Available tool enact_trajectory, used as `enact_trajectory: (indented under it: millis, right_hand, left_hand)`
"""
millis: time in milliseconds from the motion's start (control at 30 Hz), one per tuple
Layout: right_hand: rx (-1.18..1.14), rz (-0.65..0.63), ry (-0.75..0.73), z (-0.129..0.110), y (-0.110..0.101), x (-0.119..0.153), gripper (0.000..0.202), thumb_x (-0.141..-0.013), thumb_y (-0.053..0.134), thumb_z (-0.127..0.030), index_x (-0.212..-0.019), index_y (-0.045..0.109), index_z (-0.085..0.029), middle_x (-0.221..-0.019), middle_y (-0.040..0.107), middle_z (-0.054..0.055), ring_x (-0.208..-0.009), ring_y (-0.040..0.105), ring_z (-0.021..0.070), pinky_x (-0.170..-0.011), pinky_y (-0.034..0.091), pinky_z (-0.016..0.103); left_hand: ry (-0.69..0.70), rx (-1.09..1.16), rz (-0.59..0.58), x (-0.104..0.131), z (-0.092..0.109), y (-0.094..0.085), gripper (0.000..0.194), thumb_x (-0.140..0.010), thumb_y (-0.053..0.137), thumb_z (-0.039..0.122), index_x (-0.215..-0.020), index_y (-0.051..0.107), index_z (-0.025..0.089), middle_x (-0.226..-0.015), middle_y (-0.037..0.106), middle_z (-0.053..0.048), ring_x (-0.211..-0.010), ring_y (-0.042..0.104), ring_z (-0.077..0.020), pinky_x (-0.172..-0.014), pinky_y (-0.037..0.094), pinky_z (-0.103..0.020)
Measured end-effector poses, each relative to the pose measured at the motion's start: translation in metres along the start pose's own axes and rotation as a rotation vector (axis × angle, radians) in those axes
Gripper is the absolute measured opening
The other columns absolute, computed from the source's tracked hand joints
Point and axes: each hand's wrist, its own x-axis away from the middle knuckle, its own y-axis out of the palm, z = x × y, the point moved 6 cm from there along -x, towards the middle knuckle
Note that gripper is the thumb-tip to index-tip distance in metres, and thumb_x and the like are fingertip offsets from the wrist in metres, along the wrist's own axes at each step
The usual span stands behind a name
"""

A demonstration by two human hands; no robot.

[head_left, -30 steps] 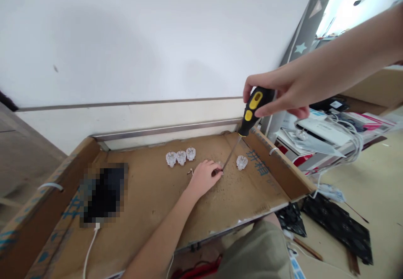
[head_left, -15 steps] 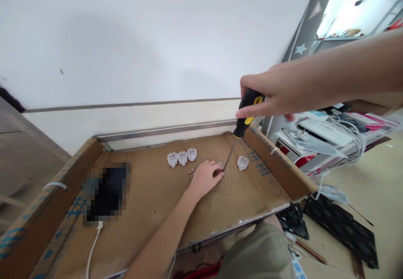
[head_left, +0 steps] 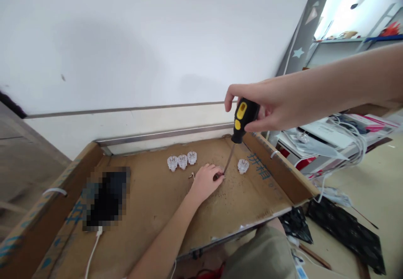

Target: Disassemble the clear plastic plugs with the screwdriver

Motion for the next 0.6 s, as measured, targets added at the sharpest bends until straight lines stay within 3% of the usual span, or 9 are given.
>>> enact_trajectory:
  millis: [67,167,267,333,467,600]
  right_hand:
    - [0.097,0.011,0.046,0.001,-0.004,0.002,0.038,-0.081,0.049,-0.05,-0.11,0.048,-0.025,-0.065,0.055,-0.006,-0.049,0.047,0.0065,-0.05,0.032,0.022]
    - [0.228,0.103,0.113,0.006,-0.01,0.001,0.057,-0.077,0.036,-0.071,-0.103,0.049,-0.022,-0.062,0.053,-0.002,-0.049,0.047,0.0097,-0.049,0.03,0.024]
    - [0.083,0.009,0.064,0.009,-0.002,-0.003,0.048,-0.075,0.055,-0.054,-0.115,0.042,-0.03,-0.073,0.058,-0.006,-0.048,0.048,0.0062,-0.051,0.035,0.023]
    - [0.043,-0.045,0.05,0.01,0.001,-0.003,0.047,-0.076,0.058,-0.046,-0.117,0.042,-0.031,-0.071,0.058,-0.008,-0.045,0.047,0.0045,-0.051,0.035,0.021]
    - [0.239,0.104,0.118,0.008,-0.007,-0.001,0.058,-0.072,0.045,-0.069,-0.106,0.051,-0.021,-0.061,0.053,-0.005,-0.043,0.042,0.0042,-0.049,0.028,0.02]
    - [0.073,0.092,-0.035,-0.002,-0.002,-0.005,0.053,-0.07,0.062,-0.048,-0.114,0.047,-0.025,-0.074,0.059,-0.007,-0.044,0.042,0.0013,-0.05,0.031,0.019]
  left_hand:
    - [-0.005,0.009,0.002,-0.001,-0.001,0.0,0.006,-0.082,0.058,0.024,-0.082,0.064,0.021,-0.081,0.066,-0.001,-0.081,0.055,-0.018,-0.075,0.042,-0.03]
    - [-0.008,0.014,-0.005,-0.001,-0.002,0.001,0.006,-0.081,0.059,0.025,-0.081,0.063,0.021,-0.081,0.066,0.0,-0.08,0.055,-0.0175,-0.075,0.041,-0.03]
    - [-0.022,0.009,-0.014,-0.001,-0.003,0.001,0.007,-0.081,0.059,0.027,-0.079,0.063,0.021,-0.081,0.066,0.0,-0.08,0.055,-0.0175,-0.074,0.041,-0.03]
    - [-0.027,0.009,-0.018,-0.001,-0.003,0.001,0.007,-0.081,0.059,0.027,-0.078,0.063,0.021,-0.08,0.066,0.0,-0.08,0.055,-0.0176,-0.074,0.041,-0.03]
    - [-0.033,-0.003,-0.001,-0.001,-0.003,0.0,0.006,-0.08,0.06,0.025,-0.077,0.062,0.021,-0.078,0.065,0.0,-0.08,0.056,-0.0177,-0.075,0.041,-0.03]
    - [-0.052,-0.009,0.012,0.0,-0.004,-0.002,0.008,-0.08,0.06,0.026,-0.074,0.062,0.021,-0.078,0.065,-0.001,-0.079,0.056,-0.0184,-0.074,0.041,-0.031]
